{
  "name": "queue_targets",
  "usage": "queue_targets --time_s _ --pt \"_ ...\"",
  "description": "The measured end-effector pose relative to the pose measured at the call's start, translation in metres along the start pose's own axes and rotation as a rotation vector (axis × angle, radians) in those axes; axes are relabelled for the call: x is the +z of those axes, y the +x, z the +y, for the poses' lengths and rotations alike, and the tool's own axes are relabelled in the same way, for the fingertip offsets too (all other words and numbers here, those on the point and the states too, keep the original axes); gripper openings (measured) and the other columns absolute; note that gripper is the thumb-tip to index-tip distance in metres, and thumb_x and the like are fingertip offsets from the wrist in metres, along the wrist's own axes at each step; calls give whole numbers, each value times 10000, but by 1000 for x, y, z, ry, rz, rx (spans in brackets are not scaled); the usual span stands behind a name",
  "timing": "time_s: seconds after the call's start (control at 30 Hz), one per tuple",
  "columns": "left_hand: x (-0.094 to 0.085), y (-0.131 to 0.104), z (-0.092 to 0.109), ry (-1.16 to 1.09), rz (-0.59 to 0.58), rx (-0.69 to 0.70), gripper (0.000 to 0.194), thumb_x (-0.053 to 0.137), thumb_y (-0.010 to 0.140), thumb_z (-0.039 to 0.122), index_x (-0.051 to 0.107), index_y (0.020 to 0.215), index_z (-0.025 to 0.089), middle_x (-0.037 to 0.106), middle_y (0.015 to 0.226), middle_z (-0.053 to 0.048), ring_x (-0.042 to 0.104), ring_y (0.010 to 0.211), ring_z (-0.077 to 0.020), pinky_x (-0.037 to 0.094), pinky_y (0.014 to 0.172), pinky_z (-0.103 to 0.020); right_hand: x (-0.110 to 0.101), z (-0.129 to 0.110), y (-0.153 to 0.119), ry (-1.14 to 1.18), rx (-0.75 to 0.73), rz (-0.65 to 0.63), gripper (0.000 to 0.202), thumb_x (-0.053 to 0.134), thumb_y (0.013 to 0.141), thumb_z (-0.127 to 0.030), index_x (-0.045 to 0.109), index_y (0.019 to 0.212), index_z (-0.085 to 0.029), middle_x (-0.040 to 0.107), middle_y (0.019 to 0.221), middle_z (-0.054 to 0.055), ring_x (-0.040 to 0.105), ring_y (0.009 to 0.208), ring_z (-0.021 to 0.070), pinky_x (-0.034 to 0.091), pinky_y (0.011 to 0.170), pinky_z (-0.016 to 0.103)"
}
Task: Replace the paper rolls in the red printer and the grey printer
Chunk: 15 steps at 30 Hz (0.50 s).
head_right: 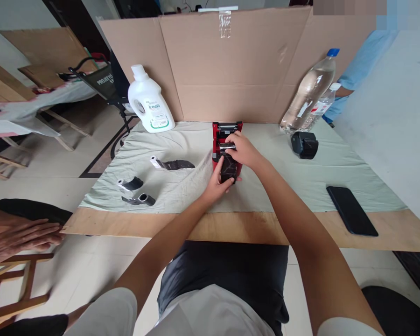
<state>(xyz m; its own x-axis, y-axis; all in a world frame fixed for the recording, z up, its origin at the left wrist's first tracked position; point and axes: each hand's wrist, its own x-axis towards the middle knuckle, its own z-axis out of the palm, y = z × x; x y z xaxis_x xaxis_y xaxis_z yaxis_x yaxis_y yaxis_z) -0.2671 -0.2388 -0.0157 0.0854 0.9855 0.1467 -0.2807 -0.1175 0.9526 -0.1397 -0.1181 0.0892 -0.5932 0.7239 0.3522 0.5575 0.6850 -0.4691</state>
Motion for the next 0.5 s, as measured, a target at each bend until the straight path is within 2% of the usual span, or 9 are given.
queue_targets --time_s 0.07,0.17,0.27,0.4,0.5 --pt "7 0 -5 11 -11 -20 1090 767 922 405 84 1760 270 820 1057 -85 513 505 -78 464 538 -244 8 14 16 -48 72 -58 259 672 843 -206 761 1083 -166 713 1182 141 683 1053 292 530 1006 439" --pt "7 2 -8 60 20 -29 810 673 1001 440 325 1702 231 825 1052 -86 449 489 -58 467 572 -245 22 23 31 -121 134 -113 285 670 869 -191 790 1125 -155 747 1232 157 698 1086 293 529 1014 427" --pt "-1 4 -5 200 84 13 599 623 1032 434 537 1579 206 811 994 -54 514 561 -83 507 672 -254 31 25 39 -180 214 -133 322 654 902 -179 787 1195 -181 762 1311 142 694 1182 292 501 1050 421" --pt "-13 4 8 616 217 91 576 693 968 305 621 1538 257 694 747 24 625 697 -158 535 818 -286 33 27 50 -227 336 -207 252 699 893 -210 808 1119 -228 810 1262 94 702 1201 300 447 1086 469" --pt "-20 5 17 814 280 93 552 726 938 262 690 1487 306 648 715 8 650 734 -216 538 849 -337 32 27 56 -246 353 -278 174 726 852 -199 816 995 -242 836 1186 78 709 1163 319 423 1080 507"
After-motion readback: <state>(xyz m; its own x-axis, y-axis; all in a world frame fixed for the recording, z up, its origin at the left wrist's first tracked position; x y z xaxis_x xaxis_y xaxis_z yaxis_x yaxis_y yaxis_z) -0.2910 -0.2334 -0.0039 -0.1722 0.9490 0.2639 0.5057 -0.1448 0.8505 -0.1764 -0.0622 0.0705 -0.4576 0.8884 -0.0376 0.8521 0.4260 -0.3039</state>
